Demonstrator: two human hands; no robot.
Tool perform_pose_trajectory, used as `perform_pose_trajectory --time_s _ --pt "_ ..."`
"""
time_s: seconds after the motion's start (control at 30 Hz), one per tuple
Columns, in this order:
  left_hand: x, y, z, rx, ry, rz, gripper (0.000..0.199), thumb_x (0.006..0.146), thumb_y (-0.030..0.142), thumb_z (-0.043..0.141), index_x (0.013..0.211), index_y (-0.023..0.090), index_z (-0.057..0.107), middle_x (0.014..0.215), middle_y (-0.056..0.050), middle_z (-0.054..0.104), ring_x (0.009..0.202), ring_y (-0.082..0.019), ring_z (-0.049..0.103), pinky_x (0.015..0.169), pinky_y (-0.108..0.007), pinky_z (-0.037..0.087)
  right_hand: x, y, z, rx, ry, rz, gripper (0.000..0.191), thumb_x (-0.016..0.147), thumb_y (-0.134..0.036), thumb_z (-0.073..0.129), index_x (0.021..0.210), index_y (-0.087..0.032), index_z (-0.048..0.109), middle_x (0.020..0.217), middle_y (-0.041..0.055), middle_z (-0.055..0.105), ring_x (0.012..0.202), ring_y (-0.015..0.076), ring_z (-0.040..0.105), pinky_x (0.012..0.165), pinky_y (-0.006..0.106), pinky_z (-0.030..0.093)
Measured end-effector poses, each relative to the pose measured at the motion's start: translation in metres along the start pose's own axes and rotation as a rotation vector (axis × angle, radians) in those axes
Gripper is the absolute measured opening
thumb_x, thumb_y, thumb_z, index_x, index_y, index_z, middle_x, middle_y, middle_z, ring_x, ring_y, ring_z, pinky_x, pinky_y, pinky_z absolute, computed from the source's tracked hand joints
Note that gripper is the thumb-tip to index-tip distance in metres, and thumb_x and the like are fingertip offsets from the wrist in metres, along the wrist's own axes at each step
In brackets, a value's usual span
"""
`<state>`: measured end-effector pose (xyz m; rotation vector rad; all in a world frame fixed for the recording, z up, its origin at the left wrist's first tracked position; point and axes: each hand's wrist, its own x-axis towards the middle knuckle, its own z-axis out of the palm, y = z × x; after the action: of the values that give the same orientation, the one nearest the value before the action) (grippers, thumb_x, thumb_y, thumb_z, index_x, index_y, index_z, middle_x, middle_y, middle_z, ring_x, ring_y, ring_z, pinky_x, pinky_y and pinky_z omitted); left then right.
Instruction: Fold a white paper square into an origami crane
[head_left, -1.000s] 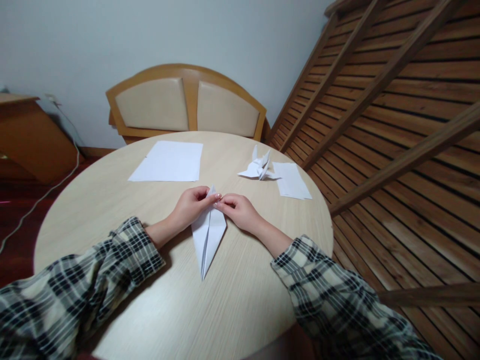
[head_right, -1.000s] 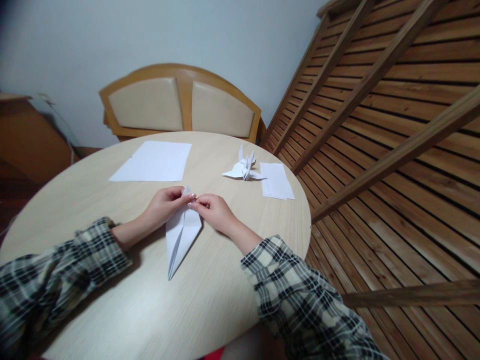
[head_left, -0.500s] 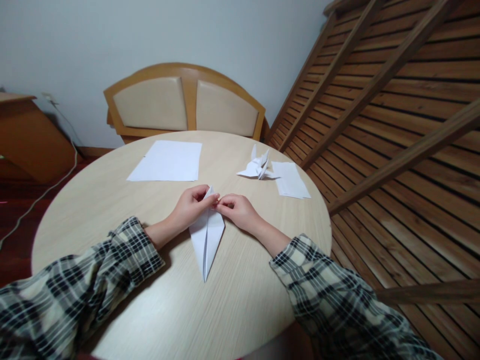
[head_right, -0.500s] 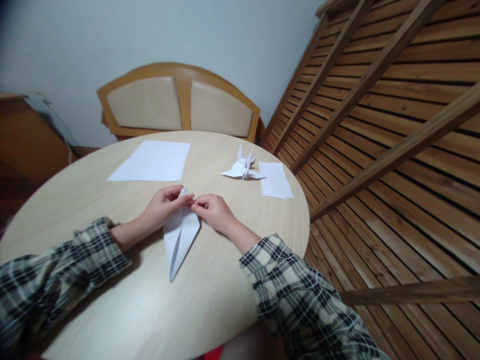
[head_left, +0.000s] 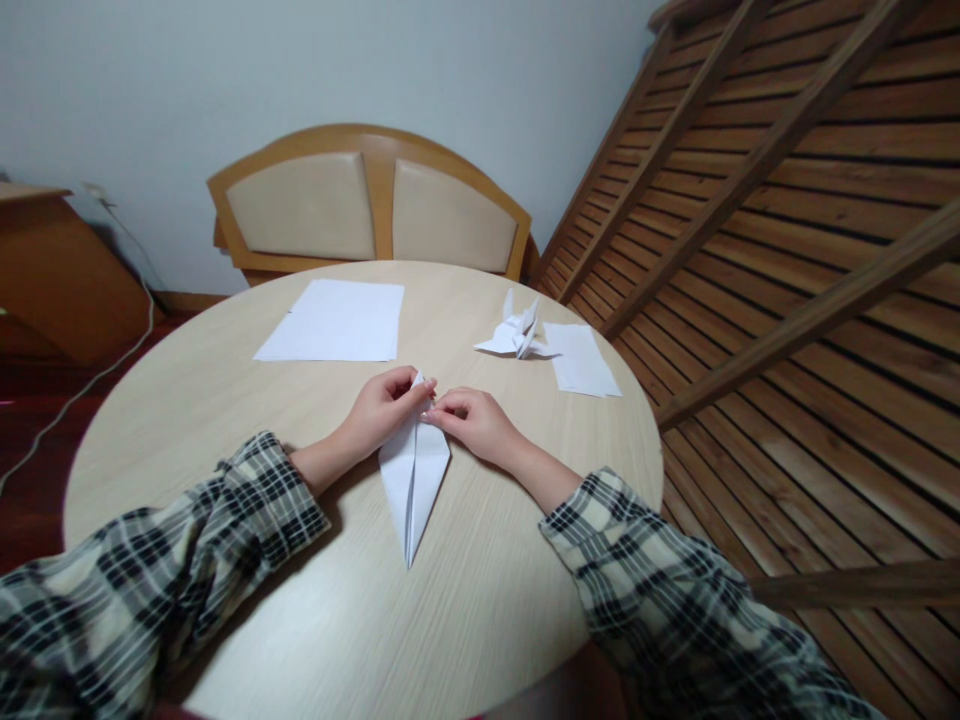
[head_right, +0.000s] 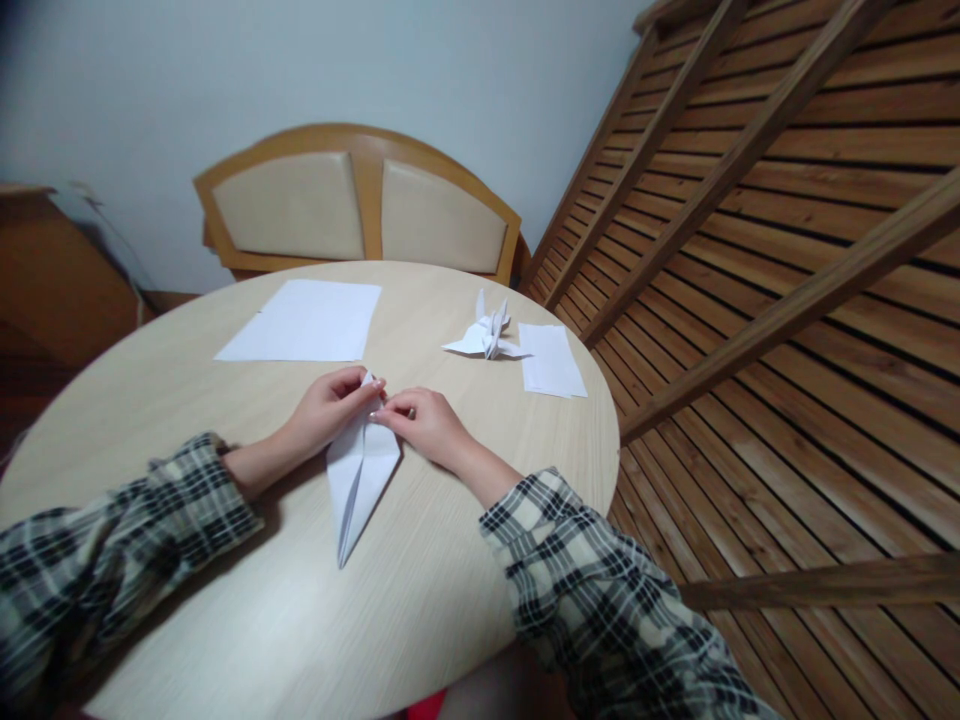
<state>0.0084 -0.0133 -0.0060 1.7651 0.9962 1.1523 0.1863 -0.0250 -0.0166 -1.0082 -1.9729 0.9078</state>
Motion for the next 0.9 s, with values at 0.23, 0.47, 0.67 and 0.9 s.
perform_pose_trajectory --time_s 0.23,0.47,0.67,0.9 --pt "-0.0002 0.0003 -0.0028 -0.02 0.036 -0.035 0.032 0.079 0.044 0.066 0.061 0.018 0.061 0.06 0.0 0.056 0.058 -0.013 0.047 0.054 -0.026 0.036 -0.0009 -0.0007 -0.0002 -0.035 -0.025 0.016 0.038 0.092 -0.046 0.065 0.065 -0.019 0.066 0.069 0.0004 0.061 0.071 0.0144 0.053 0.071 0.029 0.04" --pt "0.002 -0.0007 -0.002 -0.041 0.012 -0.066 0.035 0.081 0.051 0.067 0.081 0.017 0.072 0.076 -0.004 0.069 0.068 -0.016 0.057 0.061 -0.026 0.044 -0.0001 -0.0013 -0.0025 0.03 0.027 0.066 0.036 0.089 -0.048 0.066 0.067 -0.019 0.064 0.07 0.0001 0.061 0.07 0.014 0.052 0.068 0.029 0.04" --pt "0.0017 -0.0022 -0.0024 -0.009 -0.037 -0.081 0.034 0.079 0.05 0.069 0.074 0.017 0.067 0.067 -0.001 0.061 0.061 -0.013 0.049 0.053 -0.024 0.037 0.0021 0.0 -0.0053 0.036 0.131 0.097 0.031 0.089 -0.039 0.064 0.065 -0.019 0.058 0.066 -0.0019 0.055 0.068 0.0137 0.05 0.068 0.029 0.039" --pt "0.0024 -0.0091 -0.0016 0.068 -0.101 -0.08 0.036 0.078 0.05 0.07 0.071 0.016 0.065 0.064 -0.001 0.06 0.059 -0.013 0.048 0.053 -0.025 0.034 0.0055 0.0034 -0.0077 -0.014 0.265 0.08 0.027 0.092 -0.032 0.059 0.068 -0.02 0.058 0.072 0.0003 0.058 0.073 0.0157 0.052 0.071 0.031 0.041"
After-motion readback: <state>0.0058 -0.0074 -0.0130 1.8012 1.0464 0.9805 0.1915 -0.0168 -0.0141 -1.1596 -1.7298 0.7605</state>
